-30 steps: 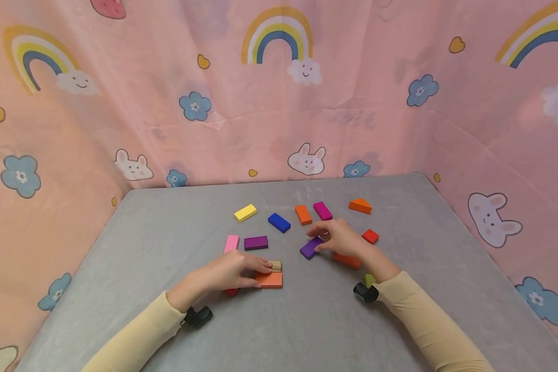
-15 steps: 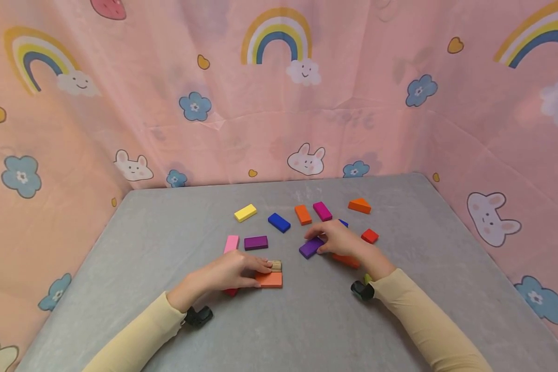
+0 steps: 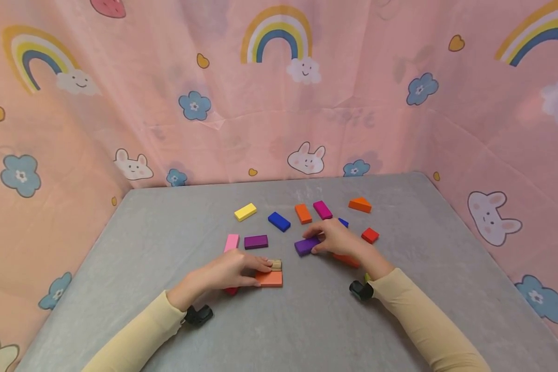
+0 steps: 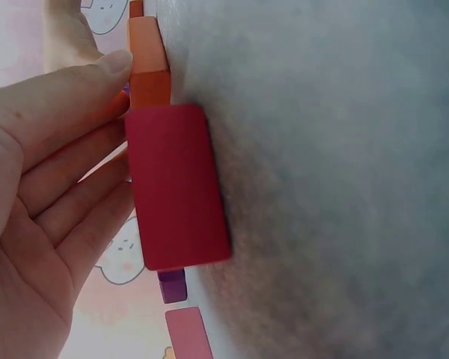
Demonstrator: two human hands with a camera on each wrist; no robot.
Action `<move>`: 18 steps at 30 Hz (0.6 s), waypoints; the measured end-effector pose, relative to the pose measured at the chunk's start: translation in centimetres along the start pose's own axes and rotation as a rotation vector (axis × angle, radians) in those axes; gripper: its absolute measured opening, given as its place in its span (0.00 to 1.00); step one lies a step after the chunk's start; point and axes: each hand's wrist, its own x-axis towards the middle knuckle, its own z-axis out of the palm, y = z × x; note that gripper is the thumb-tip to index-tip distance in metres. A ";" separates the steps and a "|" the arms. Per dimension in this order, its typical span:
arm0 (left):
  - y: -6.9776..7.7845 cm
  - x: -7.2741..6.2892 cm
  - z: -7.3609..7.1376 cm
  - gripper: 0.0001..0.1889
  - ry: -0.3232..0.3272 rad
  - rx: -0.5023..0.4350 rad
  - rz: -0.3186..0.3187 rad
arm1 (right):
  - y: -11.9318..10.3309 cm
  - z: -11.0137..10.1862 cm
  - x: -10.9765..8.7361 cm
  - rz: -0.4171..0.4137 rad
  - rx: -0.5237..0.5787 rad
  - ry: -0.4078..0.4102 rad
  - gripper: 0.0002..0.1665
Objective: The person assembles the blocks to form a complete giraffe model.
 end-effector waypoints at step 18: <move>0.0 0.1 0.1 0.18 -0.015 -0.015 -0.036 | -1.9 1.8 -1.9 -0.087 0.033 -0.034 0.22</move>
